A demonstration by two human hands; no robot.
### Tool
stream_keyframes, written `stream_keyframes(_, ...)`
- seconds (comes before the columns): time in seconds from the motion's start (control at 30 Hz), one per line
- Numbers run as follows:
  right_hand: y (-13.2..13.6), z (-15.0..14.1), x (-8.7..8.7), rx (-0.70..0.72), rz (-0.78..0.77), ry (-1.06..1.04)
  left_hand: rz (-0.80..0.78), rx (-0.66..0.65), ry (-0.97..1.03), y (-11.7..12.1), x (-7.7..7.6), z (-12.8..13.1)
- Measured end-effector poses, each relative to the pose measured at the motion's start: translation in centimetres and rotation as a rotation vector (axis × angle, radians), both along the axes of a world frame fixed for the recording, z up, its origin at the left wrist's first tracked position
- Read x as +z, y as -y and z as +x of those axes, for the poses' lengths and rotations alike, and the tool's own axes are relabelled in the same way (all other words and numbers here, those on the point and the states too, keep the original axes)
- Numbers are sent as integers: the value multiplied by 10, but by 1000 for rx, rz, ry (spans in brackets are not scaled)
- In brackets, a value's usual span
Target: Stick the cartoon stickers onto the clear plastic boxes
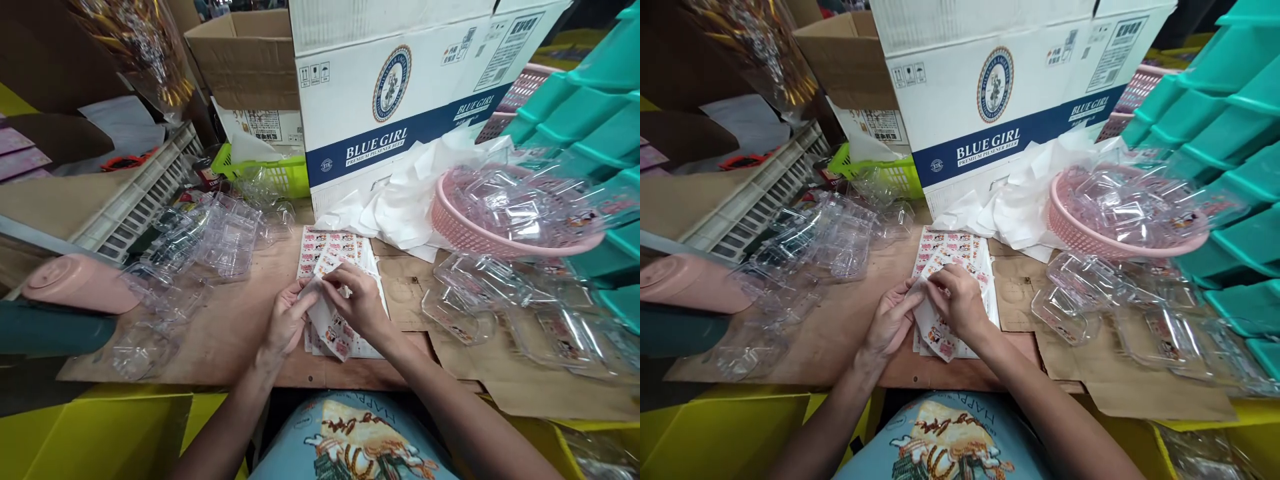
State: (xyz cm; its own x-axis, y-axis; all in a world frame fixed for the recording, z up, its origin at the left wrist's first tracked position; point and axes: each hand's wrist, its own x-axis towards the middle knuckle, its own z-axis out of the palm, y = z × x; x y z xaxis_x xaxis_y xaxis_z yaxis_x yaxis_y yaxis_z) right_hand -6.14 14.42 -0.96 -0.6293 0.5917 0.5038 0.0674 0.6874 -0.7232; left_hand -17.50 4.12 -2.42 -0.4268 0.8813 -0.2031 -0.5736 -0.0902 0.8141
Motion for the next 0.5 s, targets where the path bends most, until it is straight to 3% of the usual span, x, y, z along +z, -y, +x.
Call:
stream_keyframes(0.23,-17,11,3,-155,-192,-102,-29,30,21,7,2,1)
stream_keyframes(0.43,4,12,5,8,2,-8,-11,10,24,4,5,10)
stream_keyframes(0.5,10,8,1,-11,-52,-37,-31,40,17,3,6,14)
